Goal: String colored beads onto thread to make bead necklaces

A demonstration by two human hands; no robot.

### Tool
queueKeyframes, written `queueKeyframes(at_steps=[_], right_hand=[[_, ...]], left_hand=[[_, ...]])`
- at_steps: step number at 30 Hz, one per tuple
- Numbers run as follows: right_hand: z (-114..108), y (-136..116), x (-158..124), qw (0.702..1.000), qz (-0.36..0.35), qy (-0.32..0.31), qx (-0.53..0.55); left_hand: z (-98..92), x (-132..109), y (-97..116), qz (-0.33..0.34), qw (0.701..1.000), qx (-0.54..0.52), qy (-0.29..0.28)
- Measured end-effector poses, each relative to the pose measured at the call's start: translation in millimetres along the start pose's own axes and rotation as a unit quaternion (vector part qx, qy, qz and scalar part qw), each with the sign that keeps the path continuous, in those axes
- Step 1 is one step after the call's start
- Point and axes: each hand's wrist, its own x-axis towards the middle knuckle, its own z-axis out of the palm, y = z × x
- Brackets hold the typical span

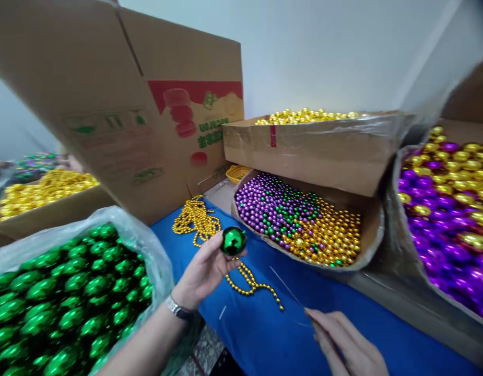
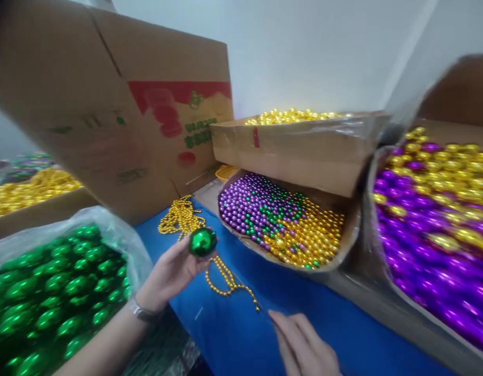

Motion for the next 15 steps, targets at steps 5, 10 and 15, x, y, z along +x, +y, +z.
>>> queueKeyframes(at_steps=[5,10,15], right_hand=[[-5,0,-7,0.998,0.040,-0.001,-0.053],[-8,2,-9,0.994,0.075,0.011,-0.079],[-7,4,-11,0.993,0.085,0.001,-0.081]], left_hand=[[25.8,20,-40,-0.102,0.986,-0.103,-0.082],[30.2,25,-45,-0.106,0.980,-0.077,-0.150],[28.9,25,-47,-0.106,0.982,-0.058,-0.148]])
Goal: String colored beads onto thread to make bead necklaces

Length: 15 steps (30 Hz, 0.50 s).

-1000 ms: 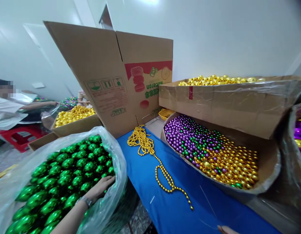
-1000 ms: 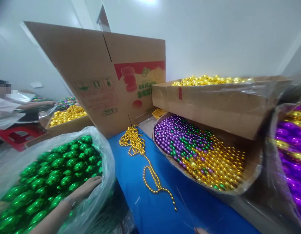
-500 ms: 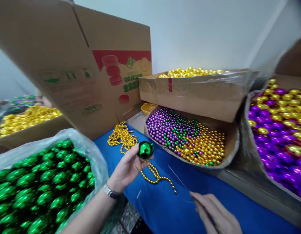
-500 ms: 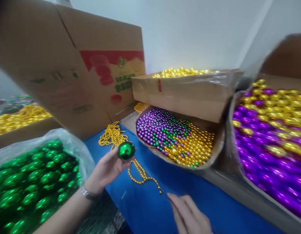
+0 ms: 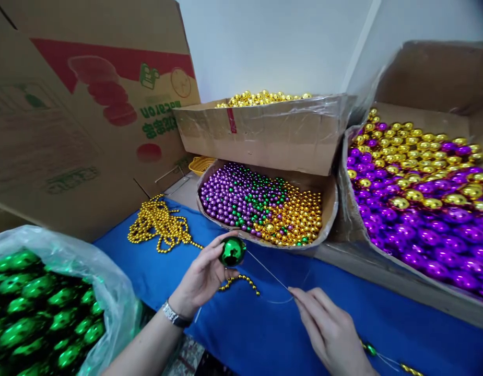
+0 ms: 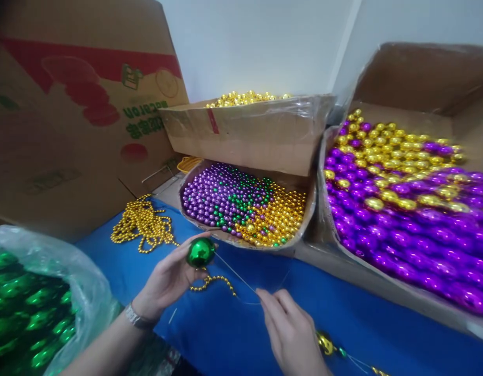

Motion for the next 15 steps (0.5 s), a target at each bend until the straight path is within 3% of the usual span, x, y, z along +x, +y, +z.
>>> queueKeyframes(at_steps=[8,12,15], right_hand=[[1,8,-4,0.998,-0.005,-0.007,-0.055],[5,12,-4,0.994,-0.017,0.012,-0.108],[12,11,-3,0.997,-0.003,0.005,-0.076]], left_hand=[[-3.2,-1,3,0.004,0.995,0.096,-0.009],[5.0,-2,3,0.014,0.971,0.240,-0.012],[14.8,-3,-5,0.014,0.953,0.301,-0.030]])
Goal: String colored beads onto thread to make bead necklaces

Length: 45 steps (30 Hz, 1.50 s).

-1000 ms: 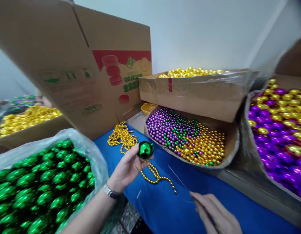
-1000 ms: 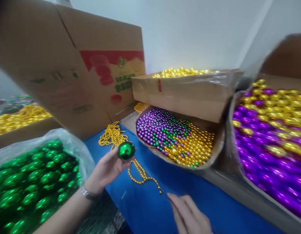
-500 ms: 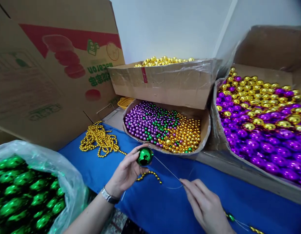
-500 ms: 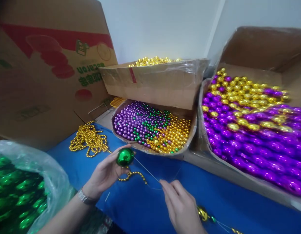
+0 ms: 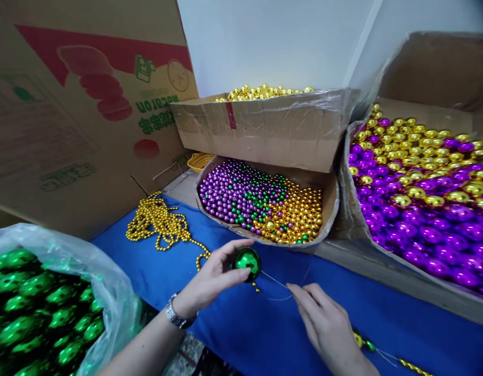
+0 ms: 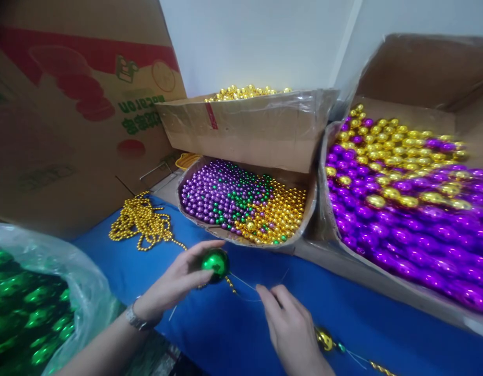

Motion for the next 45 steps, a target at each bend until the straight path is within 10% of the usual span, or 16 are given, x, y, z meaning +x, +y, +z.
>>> queueKeyframes(at_steps=[45], right_hand=[[6,-10,-8,0.976,0.087,-0.005,0.200]], left_hand=[[29.8,8,-21,-0.064,0.966,-0.245,-0.056]])
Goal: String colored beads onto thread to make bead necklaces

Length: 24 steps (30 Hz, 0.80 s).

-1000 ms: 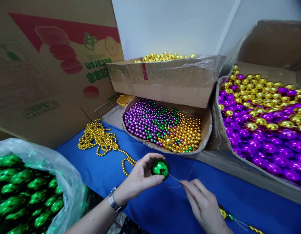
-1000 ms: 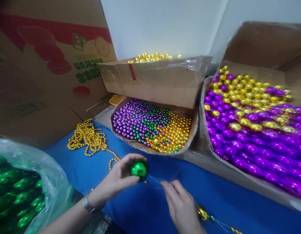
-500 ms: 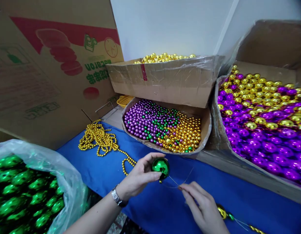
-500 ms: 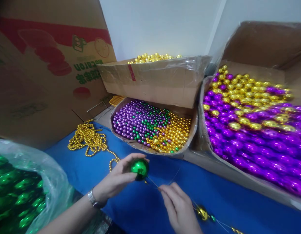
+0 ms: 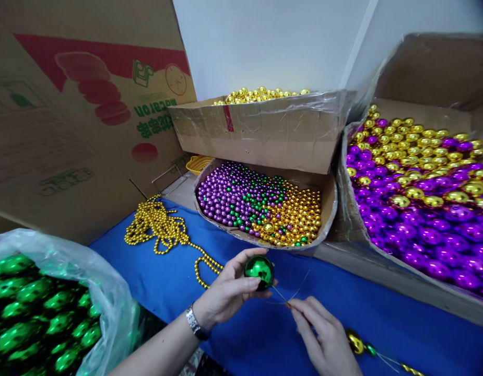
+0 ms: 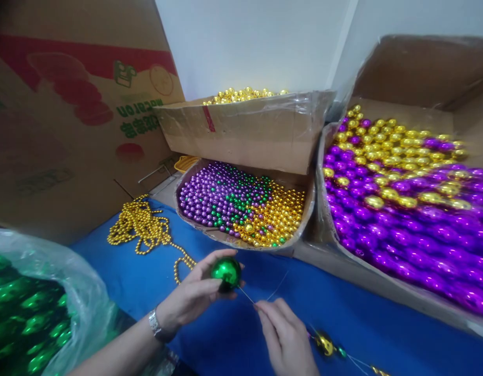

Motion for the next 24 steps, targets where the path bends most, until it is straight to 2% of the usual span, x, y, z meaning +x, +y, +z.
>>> queueKeyframes(at_steps=[4,11,15,20,24], right_hand=[[-0.6,0.4,0.8,0.999,-0.034,0.022,-0.036],[0.8,-3.4,-0.2,1.000,0.009,0.003,0.014],[1.3,-0.2,-4.2,1.000,0.006,0.021,0.005],[-1.2,1.3,-5.7,1.000,0.011,-0.004,-0.004],[-1.5,2.5,-7.0,1.000,0.006,0.010,-0.008]], left_hand=[[-0.9,1.4,0.9,-0.004,1.000,0.000,-0.004],[0.0,1.1,0.3,0.005,1.000,0.013,-0.007],[0.8,0.9,-2.2,0.004,1.000,0.001,-0.007],[1.3,2.2,-3.9,0.005,1.000,-0.003,-0.010],[1.4,2.5,-2.2,0.005,1.000,0.004,-0.009]])
